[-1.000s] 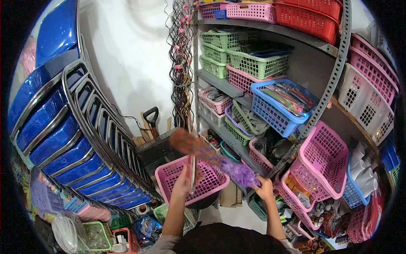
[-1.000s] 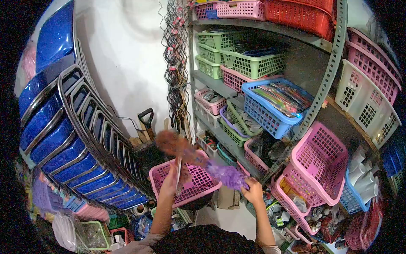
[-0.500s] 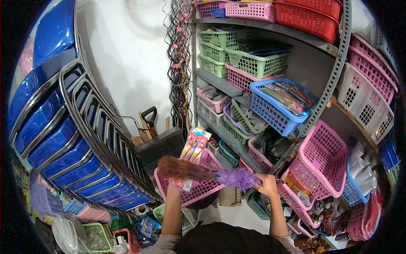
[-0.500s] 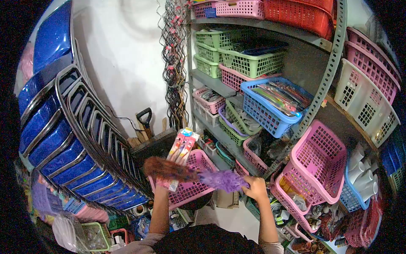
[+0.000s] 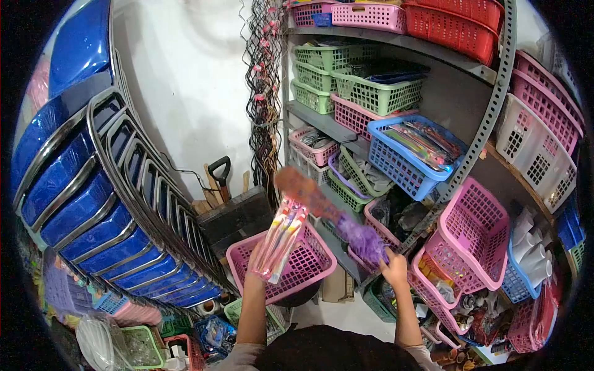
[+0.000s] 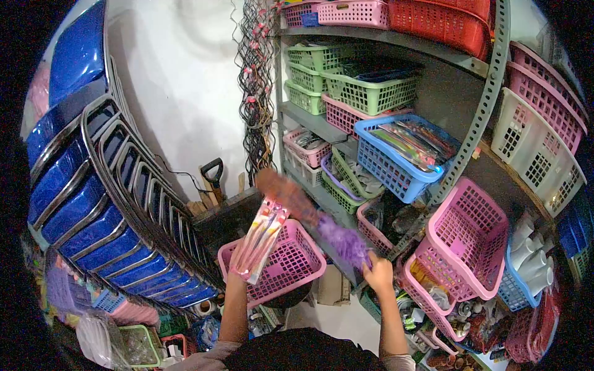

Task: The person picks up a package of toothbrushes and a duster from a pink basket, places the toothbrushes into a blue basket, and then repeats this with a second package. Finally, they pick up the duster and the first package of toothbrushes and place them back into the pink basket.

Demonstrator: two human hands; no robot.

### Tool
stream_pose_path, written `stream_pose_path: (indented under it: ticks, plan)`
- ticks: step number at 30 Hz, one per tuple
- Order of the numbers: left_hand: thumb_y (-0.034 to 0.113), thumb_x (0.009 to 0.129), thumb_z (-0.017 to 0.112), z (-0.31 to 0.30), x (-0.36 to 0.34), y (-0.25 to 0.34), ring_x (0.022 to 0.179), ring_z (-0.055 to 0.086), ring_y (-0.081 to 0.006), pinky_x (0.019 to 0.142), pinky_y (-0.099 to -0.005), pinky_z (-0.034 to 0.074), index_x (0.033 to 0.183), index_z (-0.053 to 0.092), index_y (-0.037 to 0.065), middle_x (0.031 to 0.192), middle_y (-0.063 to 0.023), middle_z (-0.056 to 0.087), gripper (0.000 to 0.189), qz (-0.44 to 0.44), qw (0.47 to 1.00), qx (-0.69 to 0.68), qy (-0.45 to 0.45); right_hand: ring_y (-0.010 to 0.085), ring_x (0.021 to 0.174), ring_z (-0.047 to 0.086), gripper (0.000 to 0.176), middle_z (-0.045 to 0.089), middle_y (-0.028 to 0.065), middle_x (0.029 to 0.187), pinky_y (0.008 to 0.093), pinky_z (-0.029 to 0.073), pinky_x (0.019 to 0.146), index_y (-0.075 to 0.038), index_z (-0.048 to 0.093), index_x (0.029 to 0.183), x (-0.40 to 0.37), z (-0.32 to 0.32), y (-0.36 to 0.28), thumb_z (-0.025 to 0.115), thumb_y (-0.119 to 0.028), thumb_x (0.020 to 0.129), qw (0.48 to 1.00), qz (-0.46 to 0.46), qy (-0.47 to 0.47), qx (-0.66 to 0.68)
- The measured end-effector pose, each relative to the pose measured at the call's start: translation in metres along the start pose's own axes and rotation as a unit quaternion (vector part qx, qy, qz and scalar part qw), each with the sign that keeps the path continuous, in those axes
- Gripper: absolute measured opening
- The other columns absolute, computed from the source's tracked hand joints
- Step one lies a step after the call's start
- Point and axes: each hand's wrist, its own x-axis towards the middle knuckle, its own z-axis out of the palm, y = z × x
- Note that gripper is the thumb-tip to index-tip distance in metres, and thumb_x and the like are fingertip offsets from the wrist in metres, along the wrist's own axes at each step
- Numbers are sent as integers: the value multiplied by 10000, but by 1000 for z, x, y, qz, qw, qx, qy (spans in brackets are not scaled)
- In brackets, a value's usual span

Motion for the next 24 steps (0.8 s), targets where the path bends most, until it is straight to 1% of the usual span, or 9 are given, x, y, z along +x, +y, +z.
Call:
stream_pose_path:
  ticks: [1,2,4,8,10,12,17,20,24]
  plan:
    - [181,817,548,-3,-2,5,1189,438,-251,1016,-358,352,1258,459,100,1292,-88,464,457,121,912,391,-30,377,665,582,303,592,208,716,434,466,592,-29,594,870,0,2,2,641,-205,627,1000,-19,7,21]
    - [173,846,506,-3,-3,15,1184,442,-248,1021,-342,345,1288,417,93,1294,-114,457,458,221,664,712,-55,382,661,578,302,589,212,712,436,464,589,-28,593,871,-1,2,3,640,-203,629,998,-37,16,41]
    - [184,877,472,5,2,31,1167,456,-242,1012,-338,353,1273,434,77,1287,-123,461,411,278,649,708,-21,387,665,576,302,586,217,716,441,463,594,-26,593,880,-1,-1,10,639,-199,636,992,-112,-12,55]
    - [221,890,432,-16,3,-20,1224,390,-263,1050,-363,299,1304,398,121,1320,-88,432,427,-79,779,595,-181,394,676,572,313,585,223,728,449,464,612,-28,598,890,1,-2,5,651,-197,632,992,-107,-46,47]
    - [227,887,426,2,-1,26,1255,356,-247,1060,-353,286,1318,376,127,1362,-65,383,445,189,539,818,-72,393,675,572,322,585,223,730,447,465,615,-30,601,894,1,6,7,654,-202,627,998,-48,-29,31]
    - [227,880,423,-1,0,20,1267,343,-253,1065,-363,281,1328,359,129,1392,-61,336,463,160,593,784,-95,392,673,572,331,586,224,733,446,467,618,-32,603,898,2,11,7,657,-206,621,1000,9,-13,15]
    - [246,885,419,-17,-14,-17,1255,354,-265,1055,-379,285,1318,372,125,1370,-81,359,452,174,196,960,-96,393,662,572,351,592,221,715,448,467,619,-20,600,902,4,9,1,658,-222,622,976,-199,-54,73]
    - [253,865,439,-37,-32,-54,1239,368,-288,1040,-406,300,1290,415,112,1335,-108,398,449,186,-81,975,-91,390,675,578,359,600,215,724,447,469,628,-21,600,901,8,21,1,665,-231,617,991,-119,-50,44]
    - [223,931,367,-14,-23,18,1173,453,-284,1014,-385,357,1293,384,17,1295,-174,428,416,231,-231,941,-85,396,691,577,360,608,205,738,447,471,641,-35,604,909,14,42,-10,655,-264,636,997,-41,-34,58]
